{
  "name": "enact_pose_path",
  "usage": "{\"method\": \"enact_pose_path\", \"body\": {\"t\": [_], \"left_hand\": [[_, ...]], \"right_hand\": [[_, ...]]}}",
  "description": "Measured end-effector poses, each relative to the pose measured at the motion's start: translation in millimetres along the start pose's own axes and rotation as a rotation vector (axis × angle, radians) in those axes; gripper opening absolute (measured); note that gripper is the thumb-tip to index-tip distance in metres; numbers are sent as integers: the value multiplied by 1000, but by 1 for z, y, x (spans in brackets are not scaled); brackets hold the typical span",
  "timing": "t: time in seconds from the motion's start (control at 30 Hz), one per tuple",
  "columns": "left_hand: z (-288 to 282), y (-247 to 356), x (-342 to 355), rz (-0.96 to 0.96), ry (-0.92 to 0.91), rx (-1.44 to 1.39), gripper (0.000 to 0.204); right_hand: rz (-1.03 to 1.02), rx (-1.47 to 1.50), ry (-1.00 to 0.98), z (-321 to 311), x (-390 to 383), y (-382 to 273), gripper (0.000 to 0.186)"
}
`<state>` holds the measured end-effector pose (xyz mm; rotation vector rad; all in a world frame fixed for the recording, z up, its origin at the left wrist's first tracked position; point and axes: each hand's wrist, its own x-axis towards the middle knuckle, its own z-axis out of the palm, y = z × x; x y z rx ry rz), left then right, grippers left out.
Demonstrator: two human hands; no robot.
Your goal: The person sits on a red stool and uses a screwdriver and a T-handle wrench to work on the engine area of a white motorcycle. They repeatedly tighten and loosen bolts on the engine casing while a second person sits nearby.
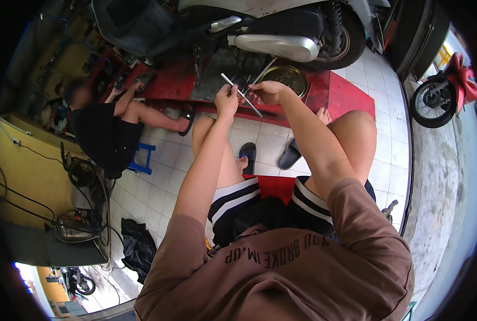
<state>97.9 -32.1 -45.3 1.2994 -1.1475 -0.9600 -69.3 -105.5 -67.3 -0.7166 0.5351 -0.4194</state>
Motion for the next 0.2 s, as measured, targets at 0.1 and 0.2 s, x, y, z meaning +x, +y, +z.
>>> {"method": "enact_pose_path", "body": {"t": [0.1,0.2], "left_hand": [[5,-2,-17,387,-75,227,36],[6,14,-42,499,-344,511,38]], "right_hand": [[29,116,18,-2,3,-4,16],[-12,91,112,-6,-2,-6,29]]}}
